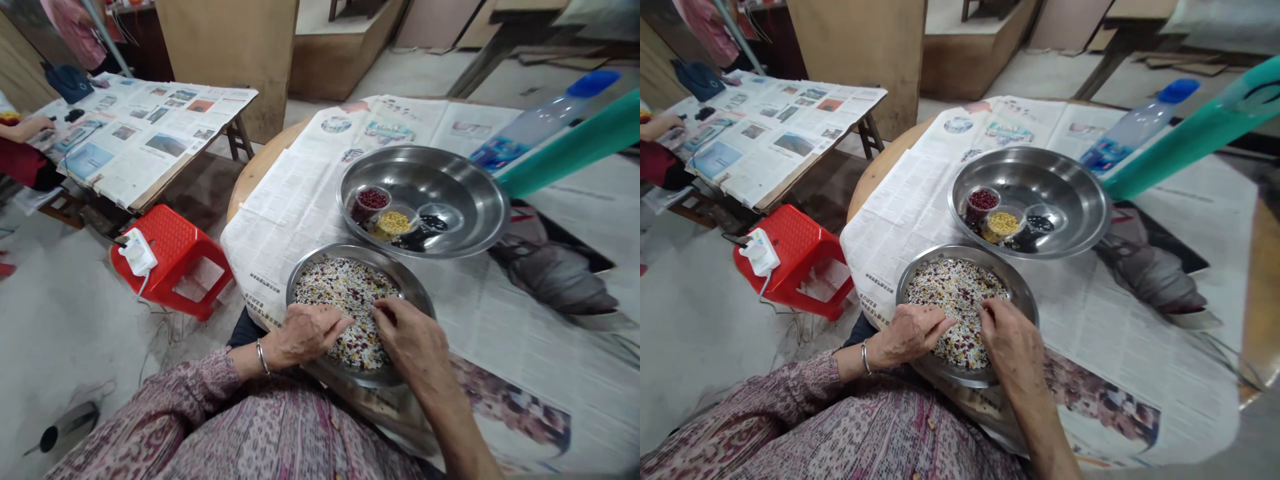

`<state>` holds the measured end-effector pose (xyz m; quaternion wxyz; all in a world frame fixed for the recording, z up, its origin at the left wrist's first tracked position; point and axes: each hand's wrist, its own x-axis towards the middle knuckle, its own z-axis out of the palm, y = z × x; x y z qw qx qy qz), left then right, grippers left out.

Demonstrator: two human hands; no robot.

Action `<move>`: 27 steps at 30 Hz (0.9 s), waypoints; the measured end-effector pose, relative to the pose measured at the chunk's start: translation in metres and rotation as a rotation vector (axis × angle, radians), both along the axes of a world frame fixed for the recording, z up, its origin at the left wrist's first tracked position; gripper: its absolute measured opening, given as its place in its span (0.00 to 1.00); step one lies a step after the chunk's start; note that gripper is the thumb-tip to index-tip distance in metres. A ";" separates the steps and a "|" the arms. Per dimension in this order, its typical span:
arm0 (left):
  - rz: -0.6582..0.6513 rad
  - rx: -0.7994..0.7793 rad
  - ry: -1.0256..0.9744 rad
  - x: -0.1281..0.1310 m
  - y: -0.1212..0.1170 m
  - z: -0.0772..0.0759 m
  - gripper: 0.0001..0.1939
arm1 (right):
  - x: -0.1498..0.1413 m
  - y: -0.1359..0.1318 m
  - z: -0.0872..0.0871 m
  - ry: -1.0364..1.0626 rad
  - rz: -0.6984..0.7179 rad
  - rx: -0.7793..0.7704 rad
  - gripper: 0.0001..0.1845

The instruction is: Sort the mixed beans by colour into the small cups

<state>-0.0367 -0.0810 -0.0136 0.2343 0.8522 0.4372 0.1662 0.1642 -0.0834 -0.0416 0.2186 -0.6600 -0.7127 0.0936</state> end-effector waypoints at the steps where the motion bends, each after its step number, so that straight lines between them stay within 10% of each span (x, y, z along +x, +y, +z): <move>1: -0.008 0.004 0.008 0.000 0.000 0.000 0.21 | 0.002 -0.005 0.000 0.009 0.009 -0.014 0.14; 12: -0.009 -0.187 -0.131 0.007 0.010 0.001 0.13 | 0.001 0.008 0.011 0.067 -0.048 -0.015 0.17; 20: 0.468 -1.354 -1.174 0.031 0.003 0.000 0.11 | -0.031 -0.014 0.039 0.307 0.129 -0.010 0.14; 27: 0.652 -1.575 -1.304 0.021 0.005 0.005 0.05 | -0.014 0.005 0.023 0.093 0.028 0.055 0.13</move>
